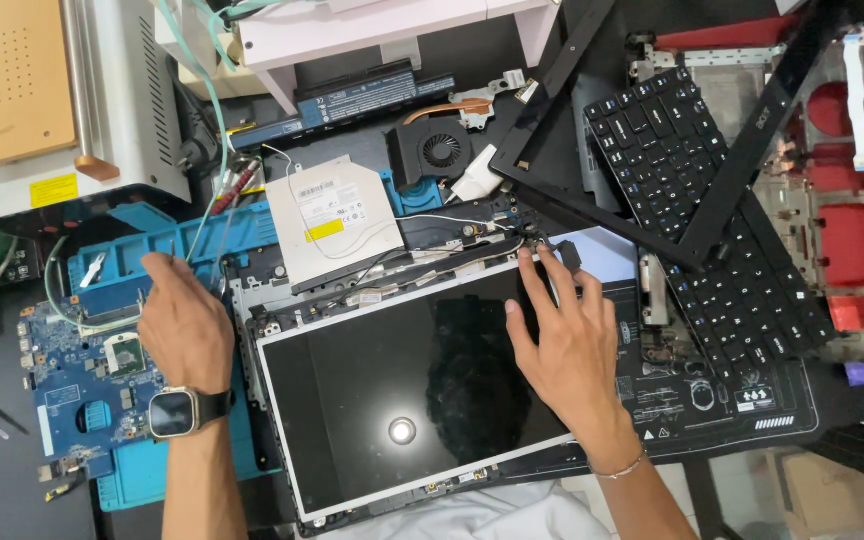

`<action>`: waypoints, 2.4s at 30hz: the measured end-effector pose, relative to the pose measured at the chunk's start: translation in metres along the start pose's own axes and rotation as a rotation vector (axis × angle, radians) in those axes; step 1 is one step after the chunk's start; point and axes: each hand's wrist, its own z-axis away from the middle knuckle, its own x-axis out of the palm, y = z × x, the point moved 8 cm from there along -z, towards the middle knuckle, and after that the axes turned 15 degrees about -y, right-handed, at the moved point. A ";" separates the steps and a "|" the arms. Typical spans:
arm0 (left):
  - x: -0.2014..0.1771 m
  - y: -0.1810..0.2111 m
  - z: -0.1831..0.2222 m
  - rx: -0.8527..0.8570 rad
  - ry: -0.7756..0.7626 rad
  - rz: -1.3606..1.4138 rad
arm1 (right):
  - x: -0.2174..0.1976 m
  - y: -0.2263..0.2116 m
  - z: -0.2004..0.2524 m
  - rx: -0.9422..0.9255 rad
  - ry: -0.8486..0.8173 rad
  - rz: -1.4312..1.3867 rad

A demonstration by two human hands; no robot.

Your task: The person uses a screwdriver to remove screws from the top bezel of a disassembled laptop screen. They then detach the bezel and set it aside, exposing the screen and internal components.

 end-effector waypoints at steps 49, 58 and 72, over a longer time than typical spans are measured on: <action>-0.008 0.325 -0.026 0.955 -0.315 -0.524 | -0.010 0.013 -0.010 -0.020 -0.075 -0.157; 0.003 0.360 -0.042 1.014 -0.259 -0.660 | -0.011 0.017 -0.012 -0.038 -0.076 -0.182; 0.020 0.367 -0.043 1.036 -0.333 -0.645 | -0.010 0.019 -0.012 -0.055 -0.085 -0.224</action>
